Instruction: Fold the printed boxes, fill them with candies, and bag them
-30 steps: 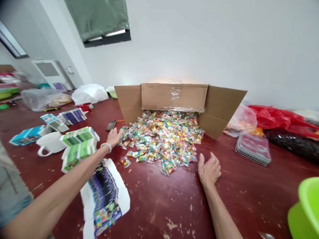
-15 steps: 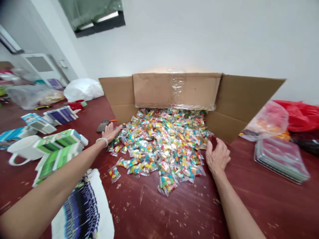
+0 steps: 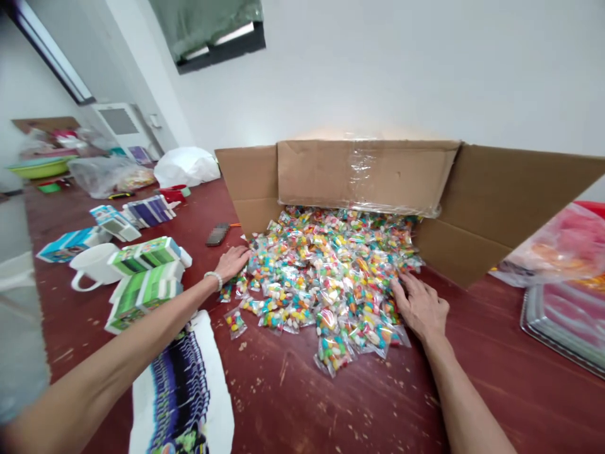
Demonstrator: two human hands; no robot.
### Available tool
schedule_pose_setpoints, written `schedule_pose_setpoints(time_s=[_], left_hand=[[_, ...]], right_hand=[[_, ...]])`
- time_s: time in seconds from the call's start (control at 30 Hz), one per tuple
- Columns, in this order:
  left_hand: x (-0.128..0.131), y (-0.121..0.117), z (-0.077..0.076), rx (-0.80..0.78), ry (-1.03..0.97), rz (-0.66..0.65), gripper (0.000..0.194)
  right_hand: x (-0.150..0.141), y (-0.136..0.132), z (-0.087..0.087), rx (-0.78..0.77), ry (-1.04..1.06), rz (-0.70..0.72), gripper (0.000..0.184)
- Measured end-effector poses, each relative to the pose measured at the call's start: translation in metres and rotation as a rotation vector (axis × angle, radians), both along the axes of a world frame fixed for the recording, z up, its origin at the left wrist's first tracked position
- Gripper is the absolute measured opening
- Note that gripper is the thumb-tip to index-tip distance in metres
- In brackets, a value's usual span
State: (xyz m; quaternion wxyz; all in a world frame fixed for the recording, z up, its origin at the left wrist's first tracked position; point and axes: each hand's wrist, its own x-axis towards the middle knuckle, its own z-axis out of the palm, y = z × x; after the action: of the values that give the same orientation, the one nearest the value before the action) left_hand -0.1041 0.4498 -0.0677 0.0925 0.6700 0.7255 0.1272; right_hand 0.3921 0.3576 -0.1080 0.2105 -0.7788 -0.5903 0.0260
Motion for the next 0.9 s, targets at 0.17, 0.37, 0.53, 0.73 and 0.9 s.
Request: schedule_pose_setpoints(time_s=[0.17,0.37,0.53,0.73,0.9], left_hand=[[0.038,-0.031,-0.003,-0.019,-0.037,0.004,0.041],[0.073,-0.061,0.002,-0.121,-0.094,-0.049,0.048],[0.084,-0.084,0.021,-0.227,-0.137,-0.240,0.040],[0.103,-0.109,0.041,-0.200,-0.147,-0.432,0.035],[0.142,-0.127,0.050,-0.156,-0.264,-0.616,0.054]], right_hand=[[0.000,-0.006,-0.008,0.052,-0.030,0.101,0.058],[-0.008,-0.022,-0.015,0.115,-0.003,0.144,0.056],[-0.021,-0.046,-0.010,0.128,0.039,0.170,0.056],[-0.035,-0.068,0.003,0.218,0.201,0.214,0.047],[-0.047,-0.092,0.005,0.210,0.277,0.254,0.041]])
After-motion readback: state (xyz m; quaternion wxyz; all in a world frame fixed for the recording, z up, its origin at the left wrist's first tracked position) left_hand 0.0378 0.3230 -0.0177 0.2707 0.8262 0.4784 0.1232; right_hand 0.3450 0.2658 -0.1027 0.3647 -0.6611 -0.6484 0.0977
